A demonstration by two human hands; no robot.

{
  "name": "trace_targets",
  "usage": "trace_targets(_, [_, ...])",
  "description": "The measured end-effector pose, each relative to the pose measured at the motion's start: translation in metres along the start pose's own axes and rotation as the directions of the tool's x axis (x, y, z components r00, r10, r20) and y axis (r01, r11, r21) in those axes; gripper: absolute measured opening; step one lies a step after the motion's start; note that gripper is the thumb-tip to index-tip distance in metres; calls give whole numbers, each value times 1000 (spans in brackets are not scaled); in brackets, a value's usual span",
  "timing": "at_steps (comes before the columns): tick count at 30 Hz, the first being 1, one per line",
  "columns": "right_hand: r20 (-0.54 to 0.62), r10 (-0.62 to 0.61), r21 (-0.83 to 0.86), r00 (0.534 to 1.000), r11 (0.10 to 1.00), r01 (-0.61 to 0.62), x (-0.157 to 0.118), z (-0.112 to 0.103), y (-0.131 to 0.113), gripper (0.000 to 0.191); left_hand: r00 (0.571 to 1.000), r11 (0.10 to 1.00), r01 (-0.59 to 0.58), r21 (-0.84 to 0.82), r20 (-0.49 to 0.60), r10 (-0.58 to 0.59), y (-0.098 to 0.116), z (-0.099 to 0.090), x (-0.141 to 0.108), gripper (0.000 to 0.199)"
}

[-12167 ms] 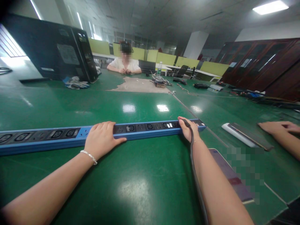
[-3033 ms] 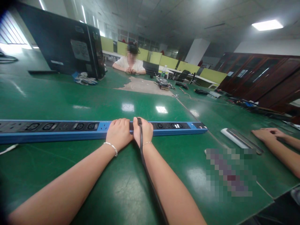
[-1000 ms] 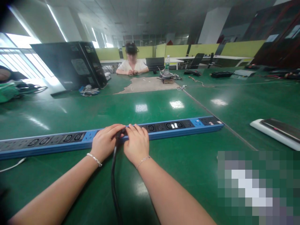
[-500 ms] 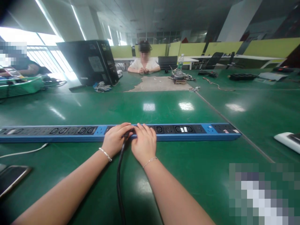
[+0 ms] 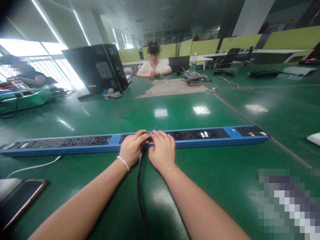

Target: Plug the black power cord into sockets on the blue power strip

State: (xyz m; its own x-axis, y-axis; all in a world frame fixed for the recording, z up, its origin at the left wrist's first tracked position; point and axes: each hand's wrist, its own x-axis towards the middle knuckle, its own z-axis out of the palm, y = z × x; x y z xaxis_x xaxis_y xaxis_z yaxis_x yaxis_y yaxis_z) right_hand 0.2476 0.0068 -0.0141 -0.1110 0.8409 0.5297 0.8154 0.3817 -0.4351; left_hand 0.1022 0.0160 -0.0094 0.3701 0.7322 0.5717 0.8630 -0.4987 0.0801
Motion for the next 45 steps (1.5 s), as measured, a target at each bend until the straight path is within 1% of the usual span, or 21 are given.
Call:
trace_targets(2, [-2, -1, 0, 1000, 1000, 1, 0, 0, 0, 43, 999, 999, 16, -39, -34, -17, 2, -1, 0, 31])
trace_targets(4, [0, -4, -1, 1000, 1000, 4, 0, 0, 1, 44, 989, 989, 80, -121, -118, -95, 5, -5, 1, 29])
trace_targets(6, [1, -9, -4, 1000, 1000, 9, 0, 0, 1, 45, 960, 969, 139, -204, -211, -182, 8, -11, 3, 27])
trace_targets(7, [1, -9, -4, 1000, 1000, 9, 0, 0, 0, 45, 947, 962, 148, -230, -248, -205, 7, -15, 3, 25])
trace_targets(9, [3, -4, -2, 1000, 1000, 4, 0, -1, 0, 46, 926, 954, 156, -256, -299, -232, 1, -26, 2, 23])
trace_targets(10, [4, -1, -1, 1000, 1000, 1, 0, -1, 0, 46, 908, 946, 185, -266, -323, -268, -6, -33, -1, 22])
trace_targets(11, [7, 1, 1, 1000, 1000, -1, 0, -1, 0, 46, 879, 933, 239, -270, -347, -326, -15, -40, -5, 22])
trace_targets(12, [8, 1, 2, 1000, 1000, -1, 0, -1, 0, 46, 832, 905, 330, -267, -370, -413, -26, -48, -10, 23])
trace_targets(14, [7, -3, 3, 1000, 1000, 3, 0, 0, 0, 45, 688, 796, 533, -286, -401, -605, -51, -62, -24, 26])
trace_targets(15, [5, -5, 3, 1000, 1000, 5, 0, 0, 1, 45, 644, 757, 580, -300, -399, -652, -64, -68, -31, 26])
trace_targets(16, [2, -7, 4, 1000, 1000, 7, 0, 0, 1, 45, 634, 736, 594, -326, -374, -677, -74, -73, -39, 29])
trace_targets(18, [-5, -9, 4, 1000, 1000, 9, 0, 1, 1, 45, 669, 727, 570, -382, -298, -681, -88, -76, -51, 35])
trace_targets(20, [-11, -8, 1, 1000, 1000, 8, 0, 1, 1, 45, 701, 721, 552, -420, -234, -673, -92, -74, -56, 38])
trace_targets(23, [-5, -10, -3, 1000, 1000, 10, 1, 0, 1, 44, 738, 710, 564, -423, -128, -662, -83, -67, -49, 37])
trace_targets(26, [6, -17, -2, 1000, 1000, 17, 1, -1, 1, 44, 764, 723, 585, -367, -51, -644, -73, -63, -40, 35])
trace_targets(29, [4, -16, 0, 1000, 1000, 16, 1, -1, 1, 44, 772, 740, 594, -316, -34, -635, -70, -62, -36, 34])
trace_targets(32, [0, -10, -1, 1000, 1000, 10, 1, -1, 1, 45, 773, 750, 602, -273, -35, -633, -72, -61, -36, 33])
trace_targets(34, [1, -9, -3, 1000, 1000, 9, 1, -1, 1, 44, 783, 766, 595, -243, -38, -621, -74, -60, -37, 33])
trace_targets(37, [5, -10, -6, 1000, 1000, 10, 1, -1, 1, 44, 817, 806, 554, -208, -49, -574, -76, -58, -38, 33])
trace_targets(42, [-3, -19, -10, 1000, 1000, 19, 1, 0, 1, 44, 890, 887, 436, -152, -70, -450, -78, -55, -38, 31])
trace_targets(45, [-7, -22, -7, 1000, 1000, 22, 0, 0, 1, 44, 915, 912, 391, -123, -54, -400, -76, -55, -39, 30])
